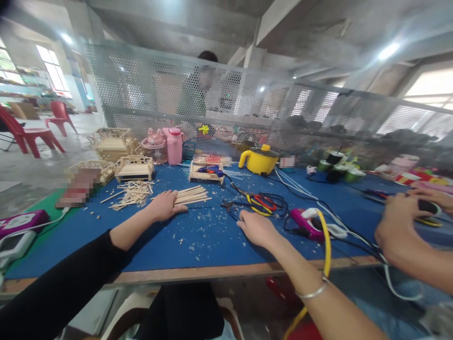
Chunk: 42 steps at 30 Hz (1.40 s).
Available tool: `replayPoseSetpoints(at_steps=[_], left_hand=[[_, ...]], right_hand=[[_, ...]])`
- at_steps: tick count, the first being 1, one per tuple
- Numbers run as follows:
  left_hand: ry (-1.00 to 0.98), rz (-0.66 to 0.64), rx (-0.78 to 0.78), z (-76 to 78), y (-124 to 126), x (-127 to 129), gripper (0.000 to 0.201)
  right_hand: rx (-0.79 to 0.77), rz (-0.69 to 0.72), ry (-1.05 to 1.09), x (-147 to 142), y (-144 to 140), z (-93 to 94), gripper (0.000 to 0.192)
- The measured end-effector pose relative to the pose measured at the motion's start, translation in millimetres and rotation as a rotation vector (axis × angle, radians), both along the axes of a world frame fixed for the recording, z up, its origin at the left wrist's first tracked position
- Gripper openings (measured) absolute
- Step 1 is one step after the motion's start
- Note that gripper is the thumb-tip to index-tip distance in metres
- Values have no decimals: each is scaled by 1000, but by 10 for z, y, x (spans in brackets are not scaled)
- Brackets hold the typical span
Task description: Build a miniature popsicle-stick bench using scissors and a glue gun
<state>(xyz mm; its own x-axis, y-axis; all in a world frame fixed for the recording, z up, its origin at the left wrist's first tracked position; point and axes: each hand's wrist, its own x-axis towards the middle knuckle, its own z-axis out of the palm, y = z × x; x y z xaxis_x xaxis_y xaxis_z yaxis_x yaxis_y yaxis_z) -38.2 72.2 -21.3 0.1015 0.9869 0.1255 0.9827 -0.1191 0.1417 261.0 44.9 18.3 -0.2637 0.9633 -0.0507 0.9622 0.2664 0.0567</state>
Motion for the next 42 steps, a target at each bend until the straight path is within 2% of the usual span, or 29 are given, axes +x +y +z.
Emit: replayPoseSetpoints(at_steps=[2,4,8,10,13,16,19,23,27,30,32,35,39,42], left_hand=[[-12,-34,2,-65,-30,6,82],[-14,-58,-40,-98,-20,-6,78],[-11,-93,-130,-59,20,-36,68],[-8,-103,-161,-30,-6,-26,66],[-27,-109,-198,-18,-65,8,70],[-41,-96,-205,-22,-35,-2,73],[-26,-146,-208,0,94,-85,65],[-1,-214,-204,35,195,-180,61],[-1,-161,-176,-2,78,-141,65],[-8,-107,-159,-34,-18,-85,71],[-7,-101,-171,-30,-30,-69,74],[6,-122,-174,-1,11,-80,71],[16,-167,-162,9,47,-91,64],[18,-74,-109,-14,-6,-40,65]], right_hand=[[14,-33,-42,-82,-21,16,20],[51,-70,2,-115,-22,64,22],[219,-121,394,-76,45,171,25],[283,-164,614,-44,111,224,33],[286,-148,723,-35,216,344,41],[241,-46,466,-132,298,509,35],[214,-88,82,-339,379,637,33],[97,-116,-161,-581,523,627,33],[-31,-4,-204,-571,553,498,37],[-130,128,-185,-501,435,411,33],[-164,165,-175,-477,338,360,32],[-143,115,-180,-481,254,269,35],[-77,11,-165,-527,295,154,36],[-25,-18,-183,-596,381,166,35]])
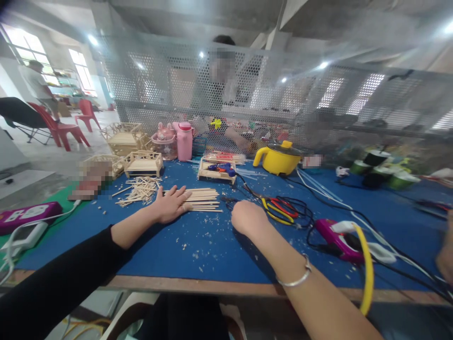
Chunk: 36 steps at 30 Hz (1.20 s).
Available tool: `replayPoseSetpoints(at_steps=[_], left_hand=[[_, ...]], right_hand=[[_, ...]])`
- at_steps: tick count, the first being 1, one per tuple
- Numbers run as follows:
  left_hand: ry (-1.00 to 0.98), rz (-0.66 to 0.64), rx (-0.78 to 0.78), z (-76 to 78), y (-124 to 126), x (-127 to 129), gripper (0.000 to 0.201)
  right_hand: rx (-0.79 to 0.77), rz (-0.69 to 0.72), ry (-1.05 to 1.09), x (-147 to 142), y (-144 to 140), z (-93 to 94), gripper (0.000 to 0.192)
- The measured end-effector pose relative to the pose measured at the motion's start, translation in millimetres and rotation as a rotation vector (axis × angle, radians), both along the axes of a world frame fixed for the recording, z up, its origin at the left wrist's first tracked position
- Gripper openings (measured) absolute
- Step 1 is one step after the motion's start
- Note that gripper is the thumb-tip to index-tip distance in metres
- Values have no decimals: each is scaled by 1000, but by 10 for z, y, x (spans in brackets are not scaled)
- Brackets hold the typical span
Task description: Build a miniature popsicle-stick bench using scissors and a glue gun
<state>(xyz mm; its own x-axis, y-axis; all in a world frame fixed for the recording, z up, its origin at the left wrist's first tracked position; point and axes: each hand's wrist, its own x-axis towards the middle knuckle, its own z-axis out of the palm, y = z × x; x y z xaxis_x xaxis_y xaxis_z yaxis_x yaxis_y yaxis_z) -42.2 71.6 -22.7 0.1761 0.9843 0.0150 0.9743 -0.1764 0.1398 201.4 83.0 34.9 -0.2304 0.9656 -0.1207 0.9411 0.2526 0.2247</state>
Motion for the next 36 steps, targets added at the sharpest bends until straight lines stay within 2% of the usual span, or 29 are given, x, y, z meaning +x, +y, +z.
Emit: replayPoseSetpoints(at_steps=[3,5,7,8,10,13,16,19,21,23,25,27,29,32,36], left_hand=[[-24,197,78,-37,-79,87,73],[-59,272,78,-66,-104,131,79],[-87,290,57,-93,-89,144,81],[-93,287,53,-105,-69,137,80],[-89,270,62,-122,-19,106,74],[-52,223,90,-125,41,52,64],[-21,221,117,-104,59,25,58],[12,237,172,-67,78,16,60],[18,138,154,-42,109,10,63],[5,14,71,-23,145,4,64],[-10,-42,-1,-14,164,2,64],[-18,-12,22,-17,157,5,65],[-13,82,84,-29,138,7,66],[11,187,103,-39,129,-13,67],[7,59,41,-15,150,-65,59]], right_hand=[[56,10,47,-138,118,52,49],[50,127,171,-285,224,21,62],[15,306,297,-464,339,-98,67],[-6,337,321,-555,391,-184,69],[-28,228,335,-714,468,-368,74],[-36,126,363,-852,493,-563,71],[14,132,393,-883,440,-626,68],[81,127,417,-884,392,-641,73],[62,148,422,-881,393,-645,73],[16,186,440,-861,418,-630,69],[-10,219,498,-810,446,-587,66],[8,234,581,-736,459,-525,66],[26,214,617,-658,447,-460,67],[-27,117,514,-552,398,-356,71],[-118,171,389,-332,358,-137,78]])
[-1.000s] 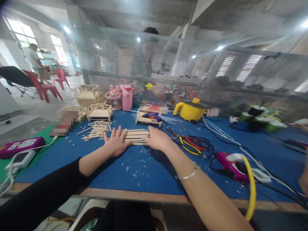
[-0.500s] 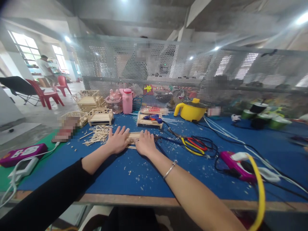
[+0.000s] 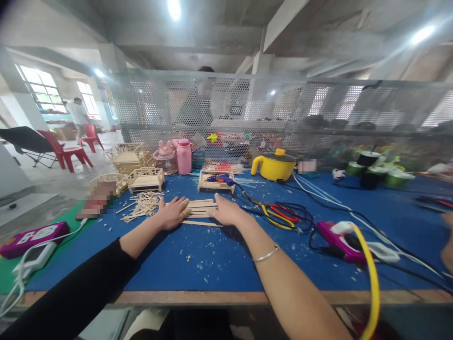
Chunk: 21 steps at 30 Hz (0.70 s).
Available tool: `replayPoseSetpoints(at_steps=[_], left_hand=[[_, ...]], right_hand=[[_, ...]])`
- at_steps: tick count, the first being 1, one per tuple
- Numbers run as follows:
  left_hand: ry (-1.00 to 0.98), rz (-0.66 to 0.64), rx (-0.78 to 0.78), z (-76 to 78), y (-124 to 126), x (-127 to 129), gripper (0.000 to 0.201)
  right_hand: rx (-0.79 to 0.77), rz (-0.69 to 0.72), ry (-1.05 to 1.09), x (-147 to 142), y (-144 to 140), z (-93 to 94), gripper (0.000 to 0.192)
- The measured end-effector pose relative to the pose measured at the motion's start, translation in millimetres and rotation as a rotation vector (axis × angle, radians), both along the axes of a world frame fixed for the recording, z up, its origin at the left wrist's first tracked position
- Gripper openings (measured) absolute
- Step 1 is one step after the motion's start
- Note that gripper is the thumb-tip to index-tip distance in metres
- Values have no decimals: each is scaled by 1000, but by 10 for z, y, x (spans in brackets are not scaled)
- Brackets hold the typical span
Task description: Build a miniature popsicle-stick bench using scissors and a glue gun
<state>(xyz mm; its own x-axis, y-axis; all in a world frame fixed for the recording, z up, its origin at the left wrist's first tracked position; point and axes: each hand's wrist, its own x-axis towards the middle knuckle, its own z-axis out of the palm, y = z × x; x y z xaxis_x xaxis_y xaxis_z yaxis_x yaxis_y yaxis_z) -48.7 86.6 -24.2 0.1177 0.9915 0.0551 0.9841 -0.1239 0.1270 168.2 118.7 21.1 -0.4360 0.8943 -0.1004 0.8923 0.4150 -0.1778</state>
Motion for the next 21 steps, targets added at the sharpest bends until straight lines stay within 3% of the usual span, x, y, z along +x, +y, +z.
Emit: replayPoseSetpoints(at_steps=[5,9,16,21], left_hand=[[17,-87,106,13,-67,75,62],[13,-169,41,-14,-98,233,75],[-21,-74,3,19,-40,229,63],[-27,215,62,-2,-54,25,66]], right_hand=[[-11,-117,-230,351,82,219,40],[-9,-207,-282,431,172,197,33],[72,-116,-183,183,63,164,30],[136,-112,-120,202,118,94,29]])
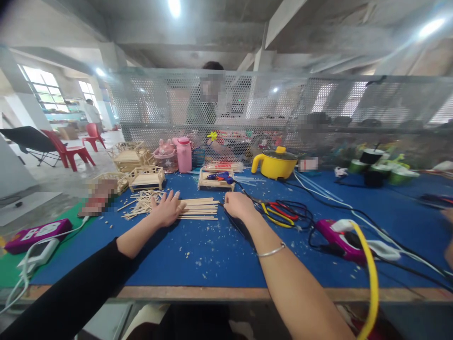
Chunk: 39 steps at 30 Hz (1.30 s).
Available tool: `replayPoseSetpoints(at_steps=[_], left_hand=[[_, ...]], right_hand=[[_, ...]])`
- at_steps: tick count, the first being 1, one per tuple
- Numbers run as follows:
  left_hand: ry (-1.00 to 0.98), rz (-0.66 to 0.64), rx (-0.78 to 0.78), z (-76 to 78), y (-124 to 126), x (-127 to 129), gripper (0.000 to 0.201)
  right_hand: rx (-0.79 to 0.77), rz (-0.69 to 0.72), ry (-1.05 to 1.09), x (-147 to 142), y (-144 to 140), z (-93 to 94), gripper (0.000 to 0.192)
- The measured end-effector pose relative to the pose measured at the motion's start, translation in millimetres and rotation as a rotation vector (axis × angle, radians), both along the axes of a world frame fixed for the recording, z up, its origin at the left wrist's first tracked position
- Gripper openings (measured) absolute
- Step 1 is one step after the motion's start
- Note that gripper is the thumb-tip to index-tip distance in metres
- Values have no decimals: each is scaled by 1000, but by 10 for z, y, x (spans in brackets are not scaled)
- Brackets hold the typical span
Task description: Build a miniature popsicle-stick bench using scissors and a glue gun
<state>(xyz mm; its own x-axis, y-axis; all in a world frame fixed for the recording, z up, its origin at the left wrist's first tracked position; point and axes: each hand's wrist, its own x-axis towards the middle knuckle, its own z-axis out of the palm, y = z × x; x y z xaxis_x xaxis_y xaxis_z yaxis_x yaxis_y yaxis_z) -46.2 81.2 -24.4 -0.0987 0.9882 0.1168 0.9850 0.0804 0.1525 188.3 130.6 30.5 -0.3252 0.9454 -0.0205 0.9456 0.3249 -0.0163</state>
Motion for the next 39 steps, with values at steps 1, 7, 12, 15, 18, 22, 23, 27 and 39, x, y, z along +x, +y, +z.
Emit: replayPoseSetpoints(at_steps=[1,7,12,15,18,22,23,27,39], left_hand=[[-3,-2,-16,-11,-1,-26,68],[27,-206,-66,-17,18,0,65],[8,-194,-79,-1,20,15,57],[-8,-187,-93,-21,27,1,59],[1,-185,-92,-45,44,-4,63],[13,-168,-83,-56,53,6,65],[18,-162,-84,-47,45,9,65],[47,-182,27,77,-45,22,63],[-43,-386,8,264,-129,-75,26]], right_hand=[[4,10,12,13,27,-32,31],[-9,-51,38,-40,112,-203,46],[88,-49,74,-141,91,-217,47],[99,74,77,-218,75,-248,54],[47,166,41,-322,39,-297,60],[-7,273,37,-352,-25,-250,65],[-1,264,40,-313,-33,-209,64],[7,55,-24,-10,-28,-3,50],[-313,-24,-55,87,-39,10,20]])
